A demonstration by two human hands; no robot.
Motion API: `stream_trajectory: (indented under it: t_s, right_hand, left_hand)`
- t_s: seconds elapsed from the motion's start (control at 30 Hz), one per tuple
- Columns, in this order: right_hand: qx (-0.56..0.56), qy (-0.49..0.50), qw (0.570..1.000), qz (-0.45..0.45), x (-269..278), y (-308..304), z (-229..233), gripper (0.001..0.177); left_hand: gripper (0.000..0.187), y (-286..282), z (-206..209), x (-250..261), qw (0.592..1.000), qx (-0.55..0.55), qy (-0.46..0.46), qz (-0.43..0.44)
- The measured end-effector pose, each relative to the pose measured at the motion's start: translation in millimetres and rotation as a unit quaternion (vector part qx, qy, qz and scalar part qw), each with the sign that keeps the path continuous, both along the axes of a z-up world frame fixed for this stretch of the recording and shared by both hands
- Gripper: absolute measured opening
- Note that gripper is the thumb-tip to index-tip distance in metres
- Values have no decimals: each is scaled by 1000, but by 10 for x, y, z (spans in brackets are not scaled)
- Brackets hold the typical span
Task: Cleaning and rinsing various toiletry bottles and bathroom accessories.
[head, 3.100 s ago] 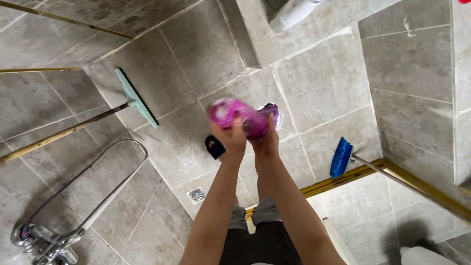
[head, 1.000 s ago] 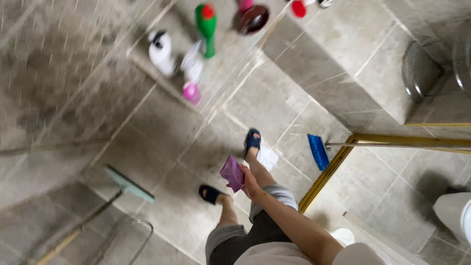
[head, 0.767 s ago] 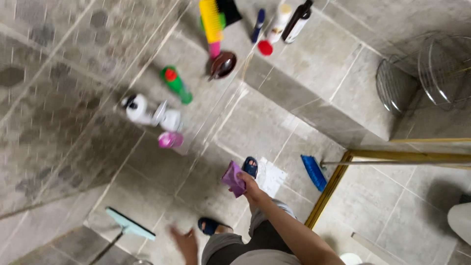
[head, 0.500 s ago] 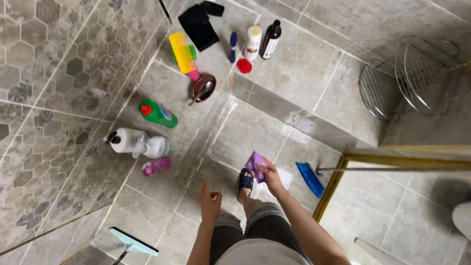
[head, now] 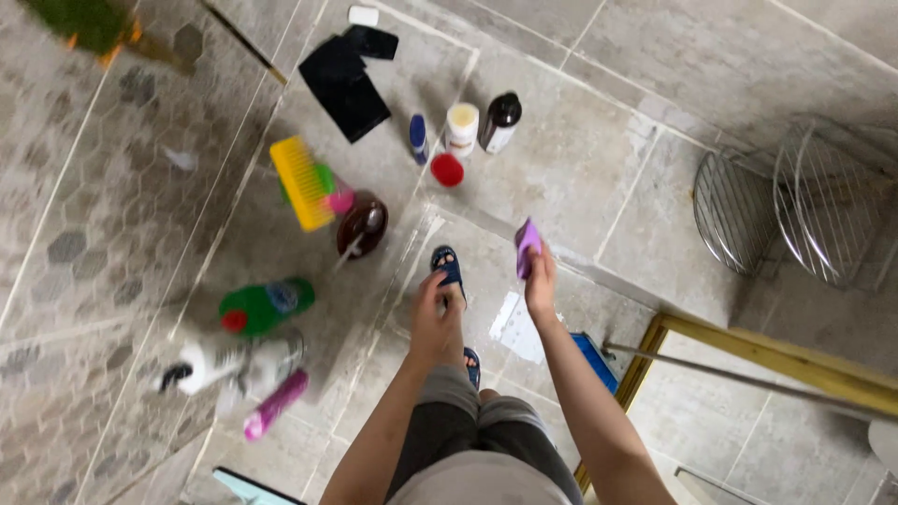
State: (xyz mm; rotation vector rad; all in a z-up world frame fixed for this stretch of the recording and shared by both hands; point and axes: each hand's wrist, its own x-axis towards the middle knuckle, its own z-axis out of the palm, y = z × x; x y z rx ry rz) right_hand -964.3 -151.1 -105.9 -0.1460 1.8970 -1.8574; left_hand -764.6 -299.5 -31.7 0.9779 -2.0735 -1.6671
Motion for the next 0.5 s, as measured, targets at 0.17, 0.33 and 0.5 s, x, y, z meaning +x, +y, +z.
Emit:
stream_trajectory:
  t_s: [0.17,0.33,0.5]
  right_hand:
    - [139,324,935,-45,-1381,-1525,550,51]
    - [172,319,930,60,-2226,-2278,451,45]
    - [311,509,769,230,-2833,-2383,-106,35]
  left_hand:
    - [78,-796,-508,-1928,990,-60,102,-73]
    - [97,-1183,-1005,-3330,993,-34,86,-76]
    - [96,-1300,-1392,-3749,995,18,96,-18]
